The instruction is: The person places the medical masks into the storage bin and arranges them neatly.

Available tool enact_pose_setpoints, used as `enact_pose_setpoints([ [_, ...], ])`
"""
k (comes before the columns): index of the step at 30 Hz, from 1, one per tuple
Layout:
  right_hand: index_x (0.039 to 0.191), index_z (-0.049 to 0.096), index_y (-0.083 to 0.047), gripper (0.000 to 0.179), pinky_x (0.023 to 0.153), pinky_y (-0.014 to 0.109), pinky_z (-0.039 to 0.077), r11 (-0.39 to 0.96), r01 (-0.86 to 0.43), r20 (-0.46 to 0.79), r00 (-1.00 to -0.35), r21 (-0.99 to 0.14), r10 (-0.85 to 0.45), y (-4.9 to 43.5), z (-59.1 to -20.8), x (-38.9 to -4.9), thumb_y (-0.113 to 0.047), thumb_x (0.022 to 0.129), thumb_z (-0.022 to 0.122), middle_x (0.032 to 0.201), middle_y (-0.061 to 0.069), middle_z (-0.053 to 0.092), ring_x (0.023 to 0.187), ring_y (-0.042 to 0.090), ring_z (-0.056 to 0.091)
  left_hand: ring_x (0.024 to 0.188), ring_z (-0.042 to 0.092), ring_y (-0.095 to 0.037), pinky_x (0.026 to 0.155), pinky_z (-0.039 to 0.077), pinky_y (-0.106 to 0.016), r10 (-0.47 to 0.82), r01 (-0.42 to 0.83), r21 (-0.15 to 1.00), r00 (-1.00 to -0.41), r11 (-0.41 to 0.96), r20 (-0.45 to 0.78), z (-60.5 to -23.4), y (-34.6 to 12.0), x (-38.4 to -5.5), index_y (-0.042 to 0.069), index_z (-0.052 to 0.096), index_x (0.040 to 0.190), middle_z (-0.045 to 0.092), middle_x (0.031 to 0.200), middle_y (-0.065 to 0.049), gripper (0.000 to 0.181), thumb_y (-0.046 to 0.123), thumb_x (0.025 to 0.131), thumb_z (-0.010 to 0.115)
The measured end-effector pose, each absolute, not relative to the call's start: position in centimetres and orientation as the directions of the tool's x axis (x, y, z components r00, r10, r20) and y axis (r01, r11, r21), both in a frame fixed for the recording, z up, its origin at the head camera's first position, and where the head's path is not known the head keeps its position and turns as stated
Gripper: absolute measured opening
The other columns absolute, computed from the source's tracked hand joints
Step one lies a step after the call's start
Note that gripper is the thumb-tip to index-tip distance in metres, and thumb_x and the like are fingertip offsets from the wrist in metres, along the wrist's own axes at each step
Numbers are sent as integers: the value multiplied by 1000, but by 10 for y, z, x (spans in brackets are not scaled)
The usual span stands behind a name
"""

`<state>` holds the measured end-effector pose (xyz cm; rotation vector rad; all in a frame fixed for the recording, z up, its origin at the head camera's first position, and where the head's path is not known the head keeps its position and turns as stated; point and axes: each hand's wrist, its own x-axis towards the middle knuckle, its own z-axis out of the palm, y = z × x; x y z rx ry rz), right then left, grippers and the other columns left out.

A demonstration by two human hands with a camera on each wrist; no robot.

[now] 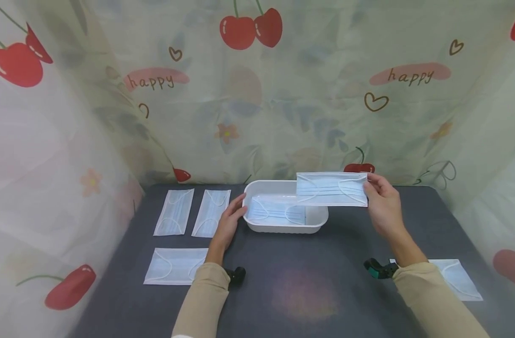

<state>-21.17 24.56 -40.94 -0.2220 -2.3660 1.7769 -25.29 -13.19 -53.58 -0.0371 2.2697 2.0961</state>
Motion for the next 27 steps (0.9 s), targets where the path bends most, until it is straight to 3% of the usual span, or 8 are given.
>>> enact_pose_setpoints([
  [7, 154, 42, -9, 47, 78, 10, 55, 258, 0, 53, -979, -966, 197, 228, -412, -221, -26, 110, 42, 138, 18, 55, 96, 5, 62, 150, 41, -28, 128, 24, -49, 20, -57, 996, -998, 69, -58, -535, -132, -252, 27, 51, 150, 48, 158, -9, 46, 27, 104, 56],
  [18, 152, 44, -6, 45, 72, 12, 56, 218, 22, 14, -986, -976, 165, 206, -418, -233, -20, 109, 45, 142, 23, 55, 89, 1, 61, 152, 39, -30, 128, 22, -52, 18, -63, 995, -998, 73, -64, -537, -134, -255, 27, 51, 150, 47, 159, -9, 46, 27, 104, 56],
  [27, 151, 44, -6, 44, 76, 11, 53, 186, 45, -17, -989, -981, 146, 189, -430, -242, -19, 109, 44, 142, 22, 57, 95, 4, 62, 153, 37, -28, 128, 24, -49, 20, -65, 995, -998, 78, -67, -537, -134, -254, 29, 51, 149, 48, 158, -9, 46, 29, 104, 58],
])
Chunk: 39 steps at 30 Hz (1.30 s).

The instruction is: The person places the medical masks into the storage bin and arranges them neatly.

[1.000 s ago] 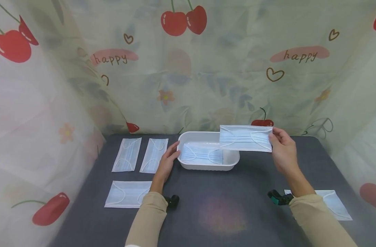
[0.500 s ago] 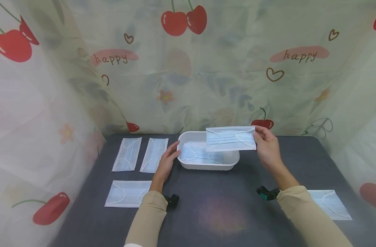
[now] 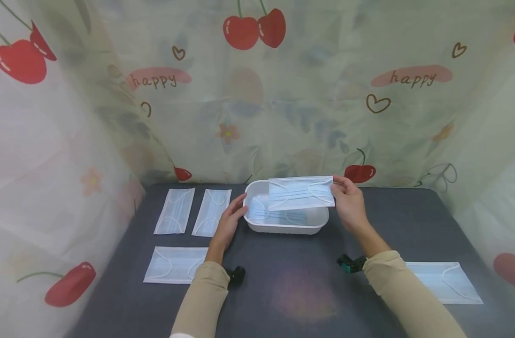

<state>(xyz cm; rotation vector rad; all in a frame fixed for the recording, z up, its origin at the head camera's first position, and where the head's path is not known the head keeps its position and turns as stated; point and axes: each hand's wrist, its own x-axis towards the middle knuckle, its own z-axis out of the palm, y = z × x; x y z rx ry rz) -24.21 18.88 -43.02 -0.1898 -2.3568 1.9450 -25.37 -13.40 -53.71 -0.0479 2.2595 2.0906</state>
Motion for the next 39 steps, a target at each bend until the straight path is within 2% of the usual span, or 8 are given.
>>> enact_pose_setpoints([
  [12, 151, 47, -11, 42, 76, 18, 59, 112, 120, -107, -987, -986, 118, 164, -448, -256, -19, 109, 46, 144, 18, 57, 107, 17, 64, 149, 42, -27, 128, 24, -49, 27, -67, 995, -997, 76, -69, -538, -136, -257, 30, 51, 150, 49, 158, -9, 46, 27, 104, 57],
  [20, 149, 47, -8, 41, 73, 21, 61, 19, 119, -117, -989, -993, 90, 150, -463, -261, -13, 108, 45, 140, 21, 58, 90, 7, 67, 150, 40, -30, 128, 24, -50, 35, -68, 994, -997, 88, -71, -535, -134, -254, 27, 50, 151, 48, 158, -12, 48, 28, 103, 58],
  [24, 148, 48, -7, 40, 83, 35, 63, 17, 121, -119, -989, -992, 84, 146, -467, -262, -12, 108, 45, 139, 21, 58, 87, 6, 67, 150, 40, -30, 128, 23, -51, 41, -74, 994, -996, 82, -77, -535, -134, -254, 28, 50, 151, 47, 159, -11, 48, 29, 104, 58],
  [27, 149, 48, -7, 41, 93, 48, 60, 20, 131, -129, -988, -991, 85, 143, -470, -264, -12, 108, 45, 140, 21, 57, 88, 8, 66, 151, 39, -27, 128, 24, -49, 36, -71, 994, -997, 78, -74, -538, -135, -257, 30, 51, 150, 47, 159, -8, 47, 31, 104, 58],
  [30, 148, 48, -5, 41, 96, 54, 57, 11, 140, -139, -988, -990, 71, 140, -473, -268, -11, 108, 45, 139, 22, 58, 86, 8, 67, 151, 40, -27, 128, 25, -48, 32, -66, 995, -997, 76, -69, -538, -135, -257, 30, 51, 149, 48, 158, -9, 46, 29, 104, 58],
  [39, 144, 50, 0, 38, 80, 43, 64, 3, 129, -129, -990, -992, 54, 130, -477, -273, -5, 106, 45, 128, 24, 61, 79, 8, 67, 151, 40, -27, 128, 25, -48, 28, -67, 995, -997, 78, -69, -539, -135, -257, 29, 51, 149, 49, 157, -9, 46, 30, 104, 58],
])
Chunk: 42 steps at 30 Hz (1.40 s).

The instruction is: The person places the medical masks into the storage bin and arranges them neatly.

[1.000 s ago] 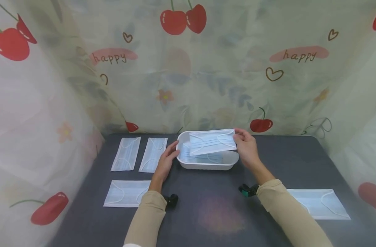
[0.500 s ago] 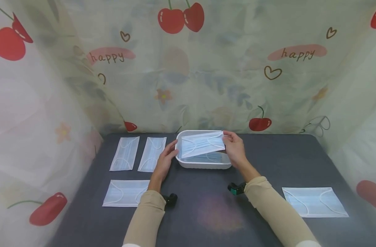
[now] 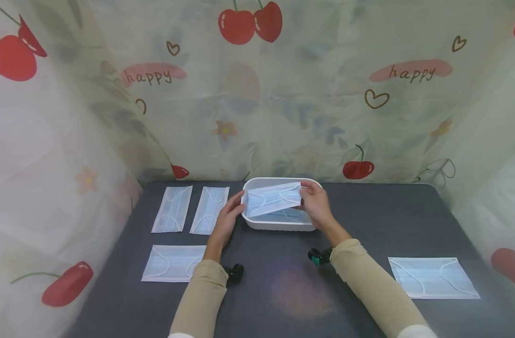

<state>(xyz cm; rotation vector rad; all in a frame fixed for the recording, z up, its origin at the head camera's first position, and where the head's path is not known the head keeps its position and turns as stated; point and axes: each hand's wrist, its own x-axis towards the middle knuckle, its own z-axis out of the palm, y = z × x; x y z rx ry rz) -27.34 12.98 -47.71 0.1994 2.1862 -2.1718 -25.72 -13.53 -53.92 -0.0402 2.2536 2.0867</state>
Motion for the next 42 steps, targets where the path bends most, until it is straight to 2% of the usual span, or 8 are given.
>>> enact_pose_setpoints([
  [3, 144, 49, 1, 38, 80, 42, 64, 40, 125, -123, -992, -991, 35, 128, -478, -274, -6, 106, 44, 128, 24, 61, 81, 9, 66, 150, 40, -27, 128, 25, -48, 29, -67, 995, -997, 81, -69, -539, -136, -257, 30, 51, 150, 49, 157, -9, 47, 30, 103, 58],
  [8, 144, 47, 3, 39, 73, 29, 62, 158, 118, -121, -993, -980, -12, 127, -479, -273, -9, 108, 43, 131, 26, 60, 86, 11, 64, 150, 40, -27, 128, 24, -48, 34, -69, 995, -997, 74, -72, -538, -137, -257, 31, 51, 149, 49, 158, -8, 47, 31, 103, 59],
  [11, 145, 48, 3, 40, 72, 30, 60, 250, 91, -101, -995, -964, -27, 128, -478, -273, -10, 108, 44, 134, 27, 62, 95, 21, 67, 152, 38, -27, 129, 23, -49, 40, -67, 995, -997, 69, -70, -538, -137, -257, 29, 50, 150, 48, 158, -9, 48, 30, 103, 59],
  [14, 147, 47, 2, 43, 92, 42, 58, 370, 42, -64, -997, -928, -46, 130, -475, -272, -13, 107, 46, 142, 26, 58, 119, 33, 64, 153, 36, -28, 129, 22, -48, 46, -71, 995, -996, 63, -74, -538, -138, -258, 27, 49, 152, 47, 159, -10, 49, 29, 104, 58],
  [18, 149, 45, 1, 46, 115, 53, 42, 497, -4, -45, -995, -868, -86, 131, -472, -272, -17, 107, 48, 150, 25, 52, 140, 38, 51, 154, 34, -29, 130, 20, -48, 62, -91, 994, -994, 64, -95, -534, -138, -258, 23, 45, 155, 43, 162, -13, 51, 27, 105, 56],
  [22, 151, 44, -1, 49, 118, 54, 39, 588, -18, -70, -990, -809, -126, 132, -471, -272, -21, 107, 48, 153, 24, 50, 143, 39, 48, 154, 34, -32, 129, 22, -49, 81, -94, 993, -992, 74, -100, -517, -137, -249, 17, 44, 155, 42, 162, -17, 51, 22, 105, 55],
  [32, 161, 18, 0, 73, 123, 56, 31, 684, -15, -134, -977, -729, -165, 133, -467, -268, -30, 105, 53, 164, 26, 32, 151, 42, 34, 153, 36, -33, 128, 23, -51, 80, -84, 994, -993, 74, -89, -504, -135, -239, 17, 46, 154, 43, 160, -18, 50, 21, 105, 55],
  [42, 159, 30, -4, 68, 124, 57, 29, 696, -43, -107, -979, -716, -171, 137, -464, -265, -36, 104, 54, 163, 23, 35, 153, 41, 32, 153, 36, -33, 128, 23, -51, 78, -99, 993, -991, 69, -104, -505, -135, -240, 18, 46, 154, 42, 161, -18, 51, 23, 105, 56],
])
